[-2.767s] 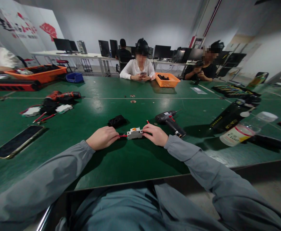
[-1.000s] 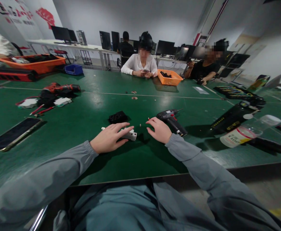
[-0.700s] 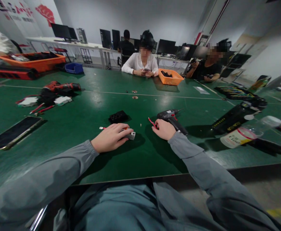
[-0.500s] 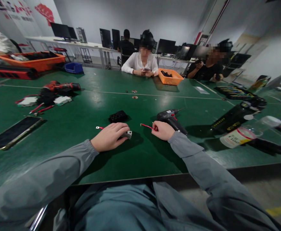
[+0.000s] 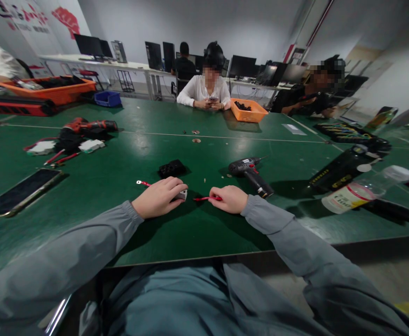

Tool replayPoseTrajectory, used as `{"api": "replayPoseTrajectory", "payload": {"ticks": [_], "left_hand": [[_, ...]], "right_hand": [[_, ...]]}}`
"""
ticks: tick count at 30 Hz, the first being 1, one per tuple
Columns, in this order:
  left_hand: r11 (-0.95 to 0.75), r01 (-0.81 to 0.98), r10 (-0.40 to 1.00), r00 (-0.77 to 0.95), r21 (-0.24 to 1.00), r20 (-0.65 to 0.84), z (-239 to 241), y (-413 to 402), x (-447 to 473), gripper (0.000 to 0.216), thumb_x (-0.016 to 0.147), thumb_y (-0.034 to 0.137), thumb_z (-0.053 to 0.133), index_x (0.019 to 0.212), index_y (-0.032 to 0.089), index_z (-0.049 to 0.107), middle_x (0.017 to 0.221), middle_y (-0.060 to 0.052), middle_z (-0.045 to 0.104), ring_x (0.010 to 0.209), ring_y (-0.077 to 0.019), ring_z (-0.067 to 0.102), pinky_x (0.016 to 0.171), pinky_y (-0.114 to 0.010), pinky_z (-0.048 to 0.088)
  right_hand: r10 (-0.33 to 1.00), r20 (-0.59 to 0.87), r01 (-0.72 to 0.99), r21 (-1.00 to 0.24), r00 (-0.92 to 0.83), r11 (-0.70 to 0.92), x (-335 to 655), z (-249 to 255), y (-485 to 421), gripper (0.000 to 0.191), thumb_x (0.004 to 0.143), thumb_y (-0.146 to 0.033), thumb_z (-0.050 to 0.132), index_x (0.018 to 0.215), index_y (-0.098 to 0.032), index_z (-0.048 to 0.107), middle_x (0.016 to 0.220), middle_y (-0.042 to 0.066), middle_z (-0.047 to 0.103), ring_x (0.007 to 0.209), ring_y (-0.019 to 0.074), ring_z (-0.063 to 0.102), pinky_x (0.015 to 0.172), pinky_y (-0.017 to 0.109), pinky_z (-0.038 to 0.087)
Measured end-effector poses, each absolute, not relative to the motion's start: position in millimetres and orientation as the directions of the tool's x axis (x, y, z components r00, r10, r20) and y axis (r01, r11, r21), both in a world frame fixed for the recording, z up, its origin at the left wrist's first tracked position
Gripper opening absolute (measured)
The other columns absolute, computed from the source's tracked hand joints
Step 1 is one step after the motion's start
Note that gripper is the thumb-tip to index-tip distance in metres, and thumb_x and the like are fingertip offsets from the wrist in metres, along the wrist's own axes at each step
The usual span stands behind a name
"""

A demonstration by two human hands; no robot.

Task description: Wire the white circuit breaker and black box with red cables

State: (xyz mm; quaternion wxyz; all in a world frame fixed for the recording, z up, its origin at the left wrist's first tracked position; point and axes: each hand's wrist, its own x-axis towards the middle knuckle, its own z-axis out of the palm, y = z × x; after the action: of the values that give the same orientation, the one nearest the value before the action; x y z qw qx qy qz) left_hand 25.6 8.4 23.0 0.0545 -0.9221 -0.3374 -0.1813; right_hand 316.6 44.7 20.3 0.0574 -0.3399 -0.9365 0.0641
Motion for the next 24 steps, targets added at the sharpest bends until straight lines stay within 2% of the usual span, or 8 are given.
{"api": "replayPoseTrajectory", "payload": {"ticks": [7,24], "left_hand": [[-0.764,0.645,0.61,0.703,0.033,0.366,22.8,8.7,26.3,0.03,0.094,0.027,0.054,0.123,0.017,0.055,0.113,-0.012,0.059,0.103,-0.0237,0.057,0.088,-0.038,0.051],[-0.761,0.649,0.611,0.709,0.014,0.351,23.5,8.0,25.7,0.03,0.095,0.027,0.053,0.123,0.017,0.055,0.115,-0.012,0.058,0.103,-0.0235,0.056,0.087,-0.036,0.05]], "right_hand": [[0.64,0.156,0.617,-0.176,-0.752,0.767,303.4,17.3,36.0,0.019,0.097,-0.036,0.05,0.098,-0.02,0.06,0.065,-0.001,0.063,0.055,0.0133,0.053,0.054,0.026,0.024],[0.661,0.158,0.633,-0.196,-0.733,0.749,296.5,15.6,33.7,0.022,0.099,-0.038,0.047,0.101,-0.02,0.061,0.066,0.0,0.064,0.056,0.0141,0.054,0.054,0.026,0.025]]}}
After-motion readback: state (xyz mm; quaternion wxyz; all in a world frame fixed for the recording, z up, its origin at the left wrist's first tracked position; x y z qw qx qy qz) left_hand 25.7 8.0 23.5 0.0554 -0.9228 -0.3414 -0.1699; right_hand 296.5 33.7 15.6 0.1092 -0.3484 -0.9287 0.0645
